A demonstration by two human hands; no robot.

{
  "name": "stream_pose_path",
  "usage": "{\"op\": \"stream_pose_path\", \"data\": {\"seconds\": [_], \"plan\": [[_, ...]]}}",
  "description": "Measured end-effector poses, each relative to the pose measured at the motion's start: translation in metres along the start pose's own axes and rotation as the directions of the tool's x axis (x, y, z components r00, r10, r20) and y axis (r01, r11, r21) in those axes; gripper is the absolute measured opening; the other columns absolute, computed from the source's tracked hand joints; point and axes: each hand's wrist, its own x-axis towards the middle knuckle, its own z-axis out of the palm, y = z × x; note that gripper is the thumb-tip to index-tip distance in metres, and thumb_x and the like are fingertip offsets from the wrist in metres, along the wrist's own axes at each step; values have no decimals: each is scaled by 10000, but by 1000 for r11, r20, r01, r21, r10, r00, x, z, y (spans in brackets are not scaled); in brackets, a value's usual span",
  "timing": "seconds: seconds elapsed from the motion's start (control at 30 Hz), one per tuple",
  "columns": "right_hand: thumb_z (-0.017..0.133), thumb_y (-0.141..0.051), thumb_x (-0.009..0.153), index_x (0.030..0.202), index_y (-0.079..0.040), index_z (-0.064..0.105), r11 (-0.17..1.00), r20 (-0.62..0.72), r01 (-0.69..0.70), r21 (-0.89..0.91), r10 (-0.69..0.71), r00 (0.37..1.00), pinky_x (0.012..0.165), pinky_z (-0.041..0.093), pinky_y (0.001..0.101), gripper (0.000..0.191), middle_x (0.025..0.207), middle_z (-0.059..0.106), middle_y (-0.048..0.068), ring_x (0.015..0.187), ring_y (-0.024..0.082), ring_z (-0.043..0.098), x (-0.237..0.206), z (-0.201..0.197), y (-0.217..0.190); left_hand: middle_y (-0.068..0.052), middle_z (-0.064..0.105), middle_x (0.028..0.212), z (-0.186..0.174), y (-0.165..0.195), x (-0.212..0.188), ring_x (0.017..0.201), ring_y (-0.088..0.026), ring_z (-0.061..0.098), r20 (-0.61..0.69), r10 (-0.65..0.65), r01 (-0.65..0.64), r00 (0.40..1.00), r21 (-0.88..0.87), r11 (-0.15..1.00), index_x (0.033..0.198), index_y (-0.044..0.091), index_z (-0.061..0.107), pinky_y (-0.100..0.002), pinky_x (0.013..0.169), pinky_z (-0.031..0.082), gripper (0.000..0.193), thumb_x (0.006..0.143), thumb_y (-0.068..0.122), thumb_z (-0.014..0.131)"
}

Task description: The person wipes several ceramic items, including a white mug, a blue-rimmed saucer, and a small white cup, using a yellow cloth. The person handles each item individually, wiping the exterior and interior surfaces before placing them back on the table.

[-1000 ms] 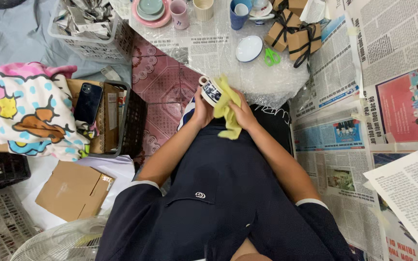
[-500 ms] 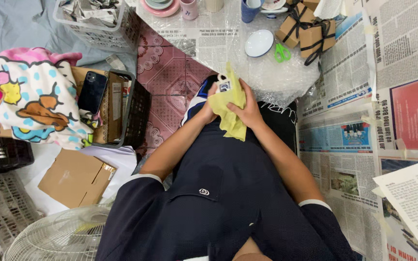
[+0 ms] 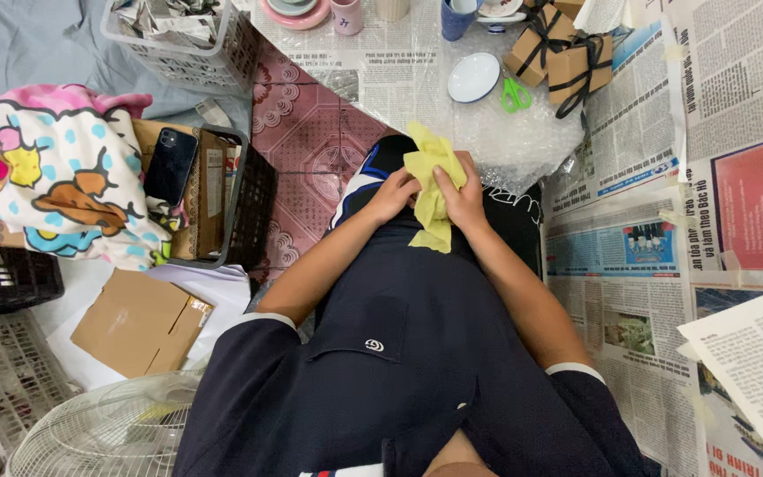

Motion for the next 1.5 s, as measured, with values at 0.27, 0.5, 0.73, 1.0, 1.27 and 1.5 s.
{"op": "stream_pose_path", "data": {"seconds": [0.27,0.5,0.73,1.0,1.27,1.5], "plan": [[693,-67,986,1041,61,675,996,-89,3,-91,-11,996,855,487,285,140,1013,613,83,927,179,616,-1,-5,-2,-5,646,1168,5,16,-5,934,-91,605,-10,28,-28,1000,46,999,1488,95,466,-235,691,492,585,962,297,621],[695,-49,993,1061,62,715,998,-54,3,-57,-6,999,896,516,280,133,1083,686,92,1007,190,666,-4,-6,7,-50,638,1269,1,12,-5,1057,-127,630,76,14,-5,997,-118,993,1510,67,463,-272,822,523,597,970,292,580],[764,-72,863,1260,46,644,995,164,66,-70,-53,985,1071,469,364,432,1315,609,144,1238,267,611,-3,-2,-5,-207,662,1282,-7,-9,-2,1144,-312,662,130,-35,97,991,-507,856,1428,-41,537,-413,979,547,670,1014,470,408],[939,-226,754,1409,-24,573,982,227,84,-170,-44,973,1126,477,406,777,1367,610,148,1306,296,605,2,2,-30,-189,646,1364,-12,8,-12,1240,-329,646,57,-140,139,988,-706,694,1431,31,537,-444,1094,492,729,937,539,368],[994,-283,674,1538,-37,447,954,286,195,-228,-126,950,1196,410,450,1052,1515,494,201,1427,356,499,0,1,-32,-216,666,1306,-26,-5,-7,1152,-352,686,52,-179,145,982,-818,557,1415,19,564,-454,1048,532,675,946,489,442],[997,-355,630,1597,-23,322,930,331,227,-287,-127,935,1199,383,471,1226,1555,441,232,1445,383,455,-1,1,-29,-213,678,1312,-26,0,-2,1162,-350,689,17,-151,98,988,-833,545,1413,26,566,-456,1064,540,658,947,475,444]]}}
